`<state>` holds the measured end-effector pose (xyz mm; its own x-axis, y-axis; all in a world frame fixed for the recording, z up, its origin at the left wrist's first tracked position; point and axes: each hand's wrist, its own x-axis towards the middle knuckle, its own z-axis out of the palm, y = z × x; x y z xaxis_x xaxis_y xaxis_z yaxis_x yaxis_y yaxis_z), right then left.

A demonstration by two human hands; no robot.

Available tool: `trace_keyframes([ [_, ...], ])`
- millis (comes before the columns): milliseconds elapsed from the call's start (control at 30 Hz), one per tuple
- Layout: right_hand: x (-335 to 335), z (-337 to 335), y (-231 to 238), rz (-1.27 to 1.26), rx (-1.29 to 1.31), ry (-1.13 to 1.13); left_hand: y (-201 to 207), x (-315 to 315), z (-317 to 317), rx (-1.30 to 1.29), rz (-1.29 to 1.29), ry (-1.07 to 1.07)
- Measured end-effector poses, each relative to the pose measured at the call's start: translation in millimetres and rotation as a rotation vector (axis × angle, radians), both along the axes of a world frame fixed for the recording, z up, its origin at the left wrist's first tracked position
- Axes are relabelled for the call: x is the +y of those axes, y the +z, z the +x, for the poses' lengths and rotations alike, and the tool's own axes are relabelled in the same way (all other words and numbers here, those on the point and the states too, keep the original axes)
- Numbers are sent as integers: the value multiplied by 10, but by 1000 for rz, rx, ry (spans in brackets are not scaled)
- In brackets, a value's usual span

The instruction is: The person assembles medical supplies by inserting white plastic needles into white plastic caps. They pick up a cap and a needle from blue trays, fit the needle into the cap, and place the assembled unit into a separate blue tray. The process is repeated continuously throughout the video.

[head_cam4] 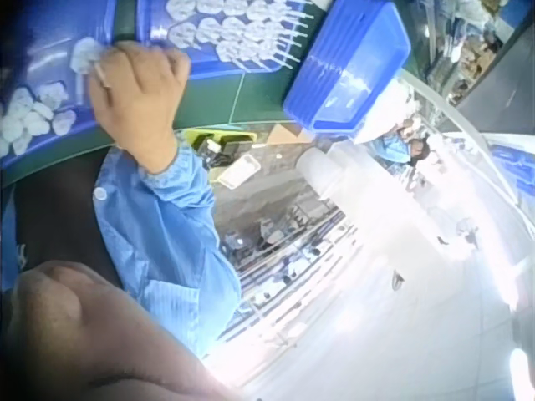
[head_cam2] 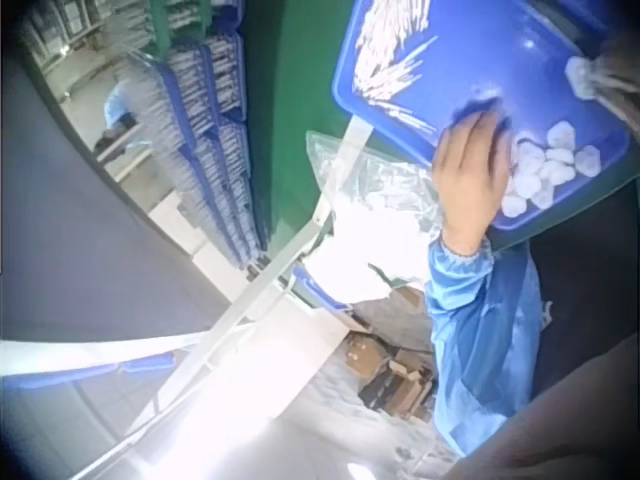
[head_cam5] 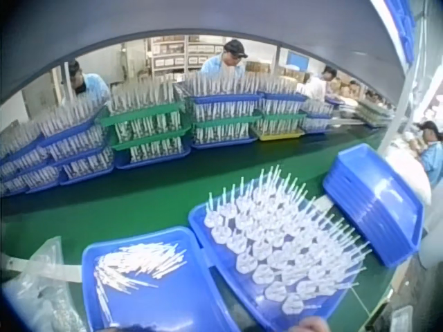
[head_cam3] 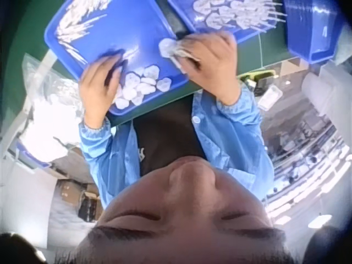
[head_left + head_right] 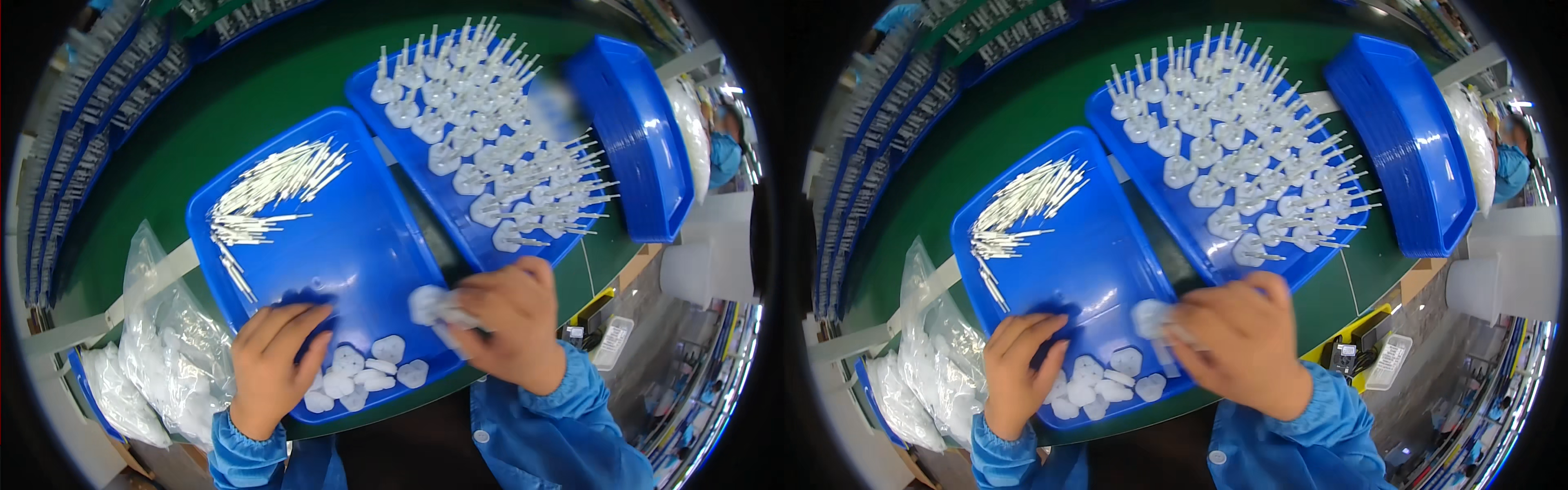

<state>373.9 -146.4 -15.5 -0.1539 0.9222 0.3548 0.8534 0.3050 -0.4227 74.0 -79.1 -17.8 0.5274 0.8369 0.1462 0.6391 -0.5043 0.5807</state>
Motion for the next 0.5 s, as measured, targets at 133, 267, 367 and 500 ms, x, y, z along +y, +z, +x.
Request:
trace_keyframes([
  [133, -289, 578, 48, 8, -110, -307, -94, -111, 10, -23, -26, -4],
  [267, -236, 724, 119, -72, -185, -504, -82, -66, 84, -34, -15, -46],
  [367, -157, 737, 72, -121, -309, -540, -26, -48, 90, -33, -6, -48],
  [500, -162, 690, 34, -144, -221, -535, 77, 18, -22, 26, 89, 28],
])
